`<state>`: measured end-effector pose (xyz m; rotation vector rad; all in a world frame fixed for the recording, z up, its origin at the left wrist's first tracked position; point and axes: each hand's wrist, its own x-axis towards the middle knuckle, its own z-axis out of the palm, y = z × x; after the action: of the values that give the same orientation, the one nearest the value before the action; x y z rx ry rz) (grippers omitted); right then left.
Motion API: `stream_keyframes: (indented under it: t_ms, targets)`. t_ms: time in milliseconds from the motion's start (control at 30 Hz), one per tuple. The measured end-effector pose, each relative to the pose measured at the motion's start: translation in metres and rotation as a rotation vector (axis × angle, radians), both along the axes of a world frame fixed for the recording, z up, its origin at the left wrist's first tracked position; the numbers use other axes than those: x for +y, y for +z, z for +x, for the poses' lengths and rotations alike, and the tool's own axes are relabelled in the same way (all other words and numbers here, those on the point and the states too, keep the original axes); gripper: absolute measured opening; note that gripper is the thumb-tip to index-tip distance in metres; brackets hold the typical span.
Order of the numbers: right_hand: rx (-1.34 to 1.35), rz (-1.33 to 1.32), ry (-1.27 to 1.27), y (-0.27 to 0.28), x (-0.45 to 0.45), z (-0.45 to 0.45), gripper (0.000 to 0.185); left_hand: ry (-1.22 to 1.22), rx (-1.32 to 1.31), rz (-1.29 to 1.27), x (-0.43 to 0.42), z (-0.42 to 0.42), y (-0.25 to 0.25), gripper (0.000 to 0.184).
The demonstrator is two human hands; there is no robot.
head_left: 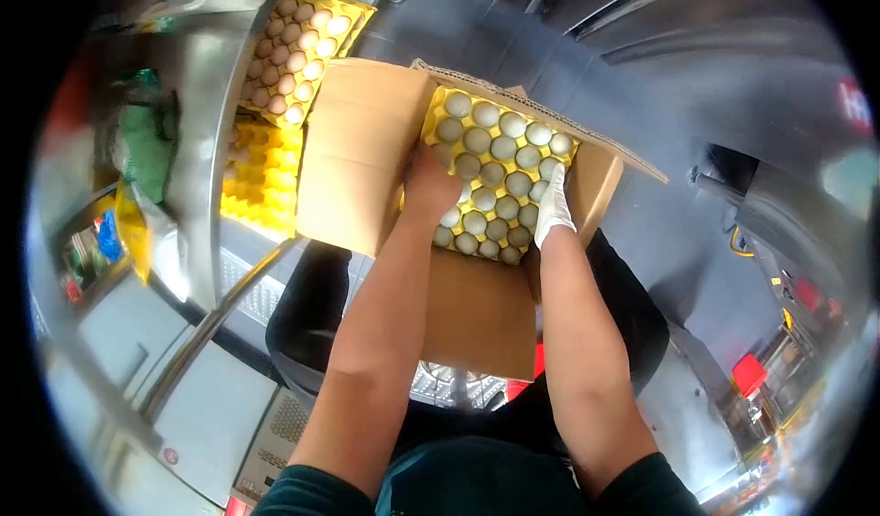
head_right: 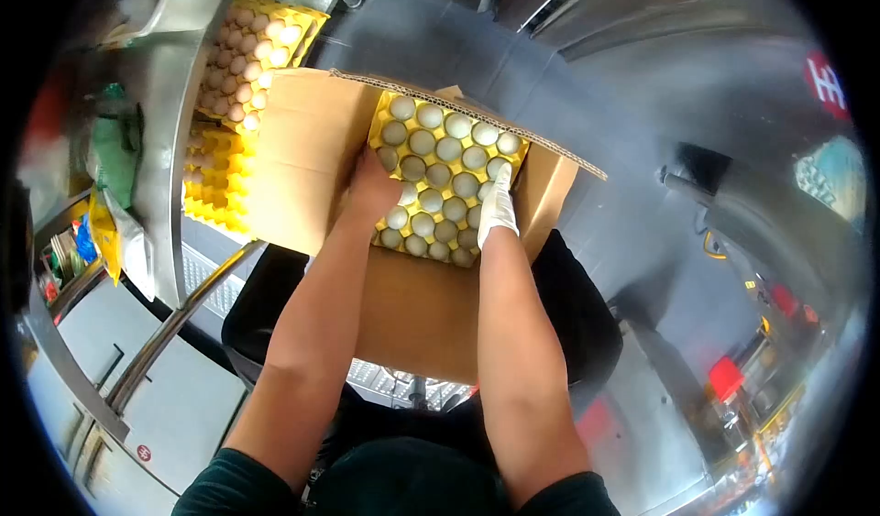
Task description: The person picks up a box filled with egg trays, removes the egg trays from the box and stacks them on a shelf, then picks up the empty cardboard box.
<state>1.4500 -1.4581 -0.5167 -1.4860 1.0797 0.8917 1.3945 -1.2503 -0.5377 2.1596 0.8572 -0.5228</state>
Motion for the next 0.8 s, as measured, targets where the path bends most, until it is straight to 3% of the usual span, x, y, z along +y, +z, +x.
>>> stream_keyframes:
  t_ms: [133, 333, 367, 467, 600, 633, 800]
  targets:
    - [-0.042, 0.023, 0.026, 0.046, 0.001, -0.008, 0.104, 0.03, 0.061, -0.033, 0.007, -0.004, 0.065, 0.093]
    - [-0.185, 0.049, -0.007, 0.07, -0.01, -0.03, 0.1, 0.07, -0.076, 0.017, -0.003, -0.024, 0.091, 0.095]
    - [-0.183, 0.049, -0.017, 0.096, -0.004, -0.033, 0.098, 0.07, -0.089, 0.017, -0.003, -0.027, 0.104, 0.094]
    - [-0.243, 0.145, -0.018, 0.079, -0.026, -0.043, 0.099, 0.062, -0.148, 0.128, -0.006, -0.036, 0.128, 0.089]
    - [-0.229, 0.203, -0.042, 0.143, -0.011, -0.062, 0.103, 0.059, -0.04, 0.134, -0.004, -0.042, 0.165, 0.087]
    - [-0.268, 0.17, -0.07, 0.158, -0.009, -0.068, 0.095, 0.076, -0.038, 0.122, -0.004, -0.045, 0.174, 0.087]
    - [-0.327, 0.222, -0.087, 0.18, -0.008, -0.087, 0.088, 0.154, -0.11, 0.127, 0.002, -0.074, 0.191, 0.085]
